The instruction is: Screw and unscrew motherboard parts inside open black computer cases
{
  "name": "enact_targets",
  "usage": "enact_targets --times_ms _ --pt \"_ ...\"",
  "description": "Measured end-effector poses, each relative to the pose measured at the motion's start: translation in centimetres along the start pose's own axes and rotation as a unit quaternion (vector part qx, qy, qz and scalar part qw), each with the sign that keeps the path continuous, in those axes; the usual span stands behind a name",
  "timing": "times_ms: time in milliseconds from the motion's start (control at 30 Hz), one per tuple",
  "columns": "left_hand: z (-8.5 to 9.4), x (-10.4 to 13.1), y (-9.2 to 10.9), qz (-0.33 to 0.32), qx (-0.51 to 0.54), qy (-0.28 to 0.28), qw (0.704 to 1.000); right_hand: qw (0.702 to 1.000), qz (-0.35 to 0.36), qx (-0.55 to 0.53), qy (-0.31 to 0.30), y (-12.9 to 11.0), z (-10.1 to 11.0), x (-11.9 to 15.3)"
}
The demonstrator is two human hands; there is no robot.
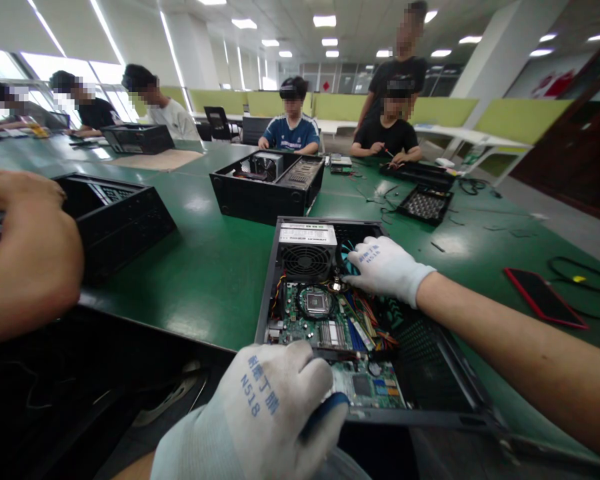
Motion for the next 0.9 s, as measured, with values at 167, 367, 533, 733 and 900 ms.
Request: enact_targets --times_ms 167,367,533,733,900 --pt "-0.1 0.1 0.0 0.01 0.003 0.003 1.0 1.0 -0.016 -0.015 -0.006 -0.3 0.3 -0.3" --pt "-0.2 0.1 -0.1 0.012 0.01 0.002 1.0 0.999 -0.022 -0.036 0.031 -0.2 0.7 -0.4" --pt "-0.2 0.1 -0.1 0.015 0.007 0.006 1.0 0.999 -0.029 -0.015 0.021 -0.2 0.3 -0.7" --pt "-0.1 0.0 -0.2 0.019 0.006 -0.003 1.0 1.0 -0.004 -0.001 0.003 -0.2 -0.3 -1.7" --pt "-0.1 0.1 0.0 0.014 0.008 0.006 1.0 1.0 0.013 0.0 -0.01 -0.5 -0.6 -2.0"
Point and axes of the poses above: each hand's wrist, its own x-axis away from the middle knuckle, its own z-axis out of the back of the hand, y = z × x, the point moved 2 cm from there along -x, towards the middle knuckle, and after that the axes turned 5 degrees about y, right-handed, at the moved point
